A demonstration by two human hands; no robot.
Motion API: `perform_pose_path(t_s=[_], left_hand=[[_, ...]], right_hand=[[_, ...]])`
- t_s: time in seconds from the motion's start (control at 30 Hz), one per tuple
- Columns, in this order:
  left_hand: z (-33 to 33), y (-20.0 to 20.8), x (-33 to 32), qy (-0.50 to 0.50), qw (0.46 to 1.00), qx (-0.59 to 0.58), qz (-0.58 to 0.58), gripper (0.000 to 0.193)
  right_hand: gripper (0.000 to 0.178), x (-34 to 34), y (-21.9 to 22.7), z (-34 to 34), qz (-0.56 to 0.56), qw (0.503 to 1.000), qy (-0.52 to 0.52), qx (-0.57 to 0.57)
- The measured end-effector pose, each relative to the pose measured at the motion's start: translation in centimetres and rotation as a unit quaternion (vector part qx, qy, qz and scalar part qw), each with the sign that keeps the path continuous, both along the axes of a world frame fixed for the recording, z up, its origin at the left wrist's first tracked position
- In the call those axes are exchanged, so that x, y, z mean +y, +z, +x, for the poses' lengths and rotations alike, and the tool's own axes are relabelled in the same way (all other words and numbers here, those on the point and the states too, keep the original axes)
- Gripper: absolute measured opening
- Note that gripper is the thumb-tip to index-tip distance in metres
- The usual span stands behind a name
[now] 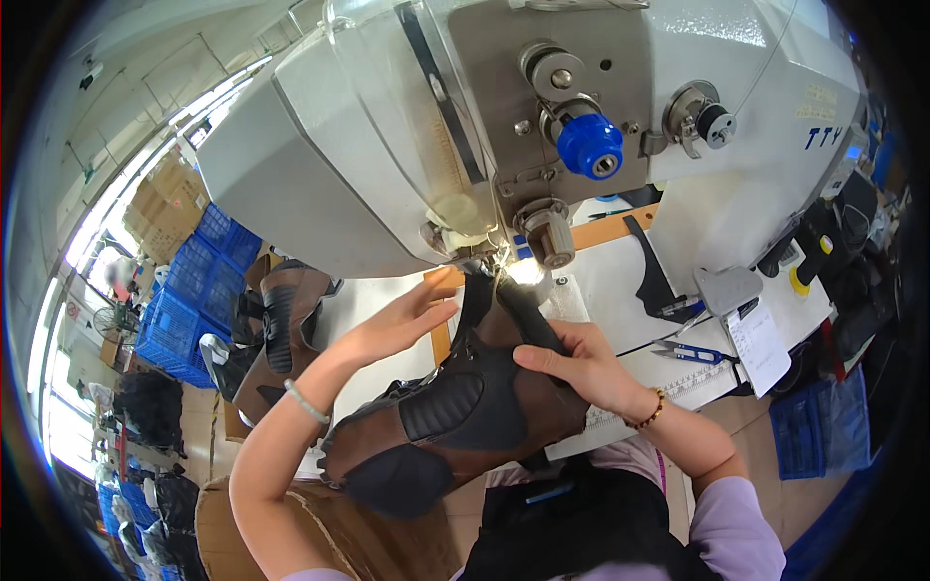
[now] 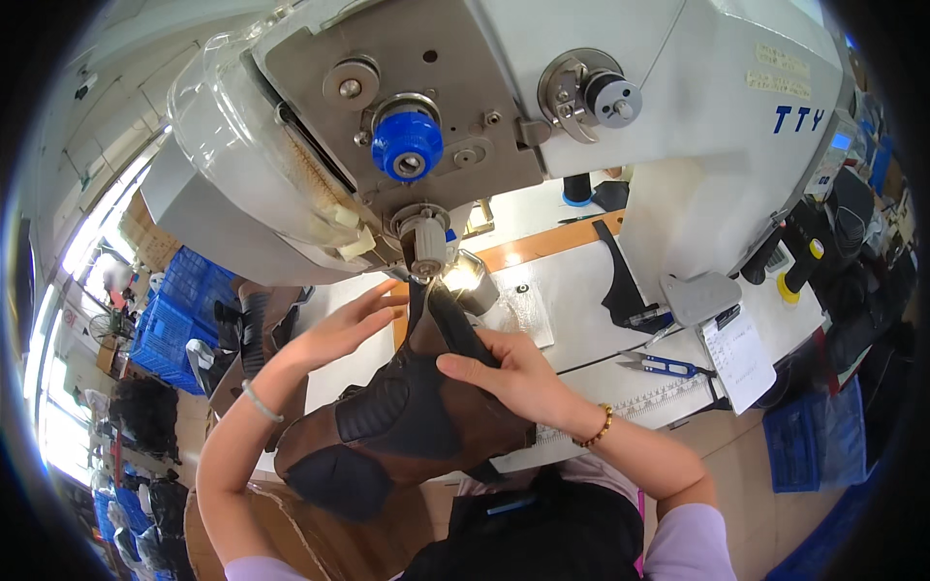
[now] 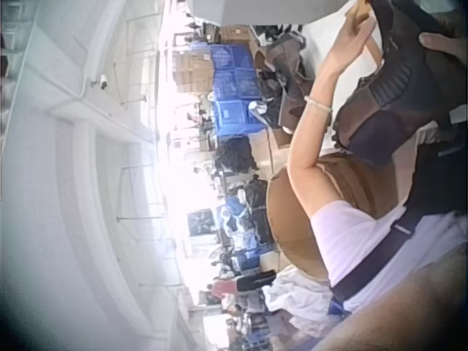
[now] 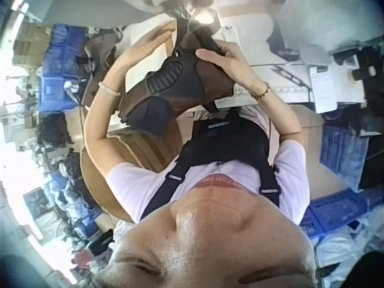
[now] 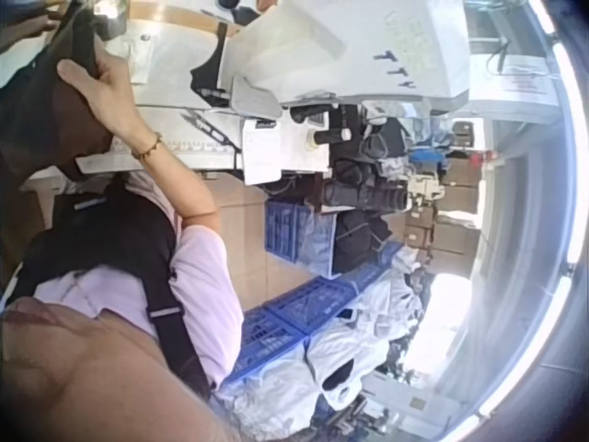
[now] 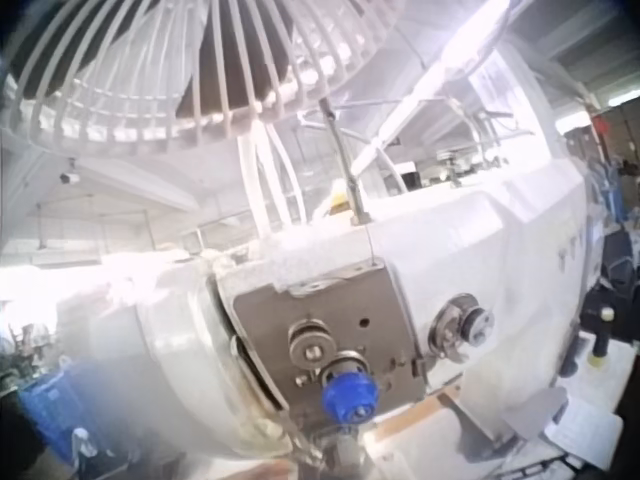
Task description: The person sits down at a sewing workstation, repositions a cardboard bin, takes shoe parts from a box, and stitches the pieces together using a sewing machine.
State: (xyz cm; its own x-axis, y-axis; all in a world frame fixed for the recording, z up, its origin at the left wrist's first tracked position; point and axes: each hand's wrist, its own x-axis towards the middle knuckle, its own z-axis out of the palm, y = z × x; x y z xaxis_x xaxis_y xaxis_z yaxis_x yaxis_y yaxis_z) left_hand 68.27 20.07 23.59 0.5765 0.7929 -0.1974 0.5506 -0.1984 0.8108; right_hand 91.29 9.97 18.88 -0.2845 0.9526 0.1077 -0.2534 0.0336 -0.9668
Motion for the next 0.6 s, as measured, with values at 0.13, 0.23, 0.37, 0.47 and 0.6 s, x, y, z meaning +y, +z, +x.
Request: perform_pose_path(t_s=[0.13, 0.23, 0.37, 0.47, 0.6], left_hand=[[2.4, -0.6, 0.9, -0.044, 0.991, -0.099, -0.081, 0.068], [3.2, -0.6, 0.8, -0.025, 0.967, -0.181, -0.177, 0.062], [2.7, 0.0, 1.5, -0.025, 0.972, -0.127, -0.195, 0.059], [2.9, 0.9, 1.1, -0.01, 0.977, -0.104, -0.188, 0.058], [3.5, 2.2, -0.4, 0.016, 0.981, -0.106, -0.163, 0.053]], right_hand=[[0.026, -0.7, 0.9, -0.2, 0.01, 1.0, 0.002, 0.014], [0.025, -0.4, 1.3, -0.2, 0.027, 0.999, -0.01, 0.025], [0.024, -0.7, 1.0, -0.5, 0.03, 0.999, -0.015, 0.036], [0.022, -1.0, 0.5, -0.7, -0.003, 0.999, -0.02, 0.049], [0.022, -0.8, -0.3, -0.8, -0.018, 0.996, -0.034, 0.08]])
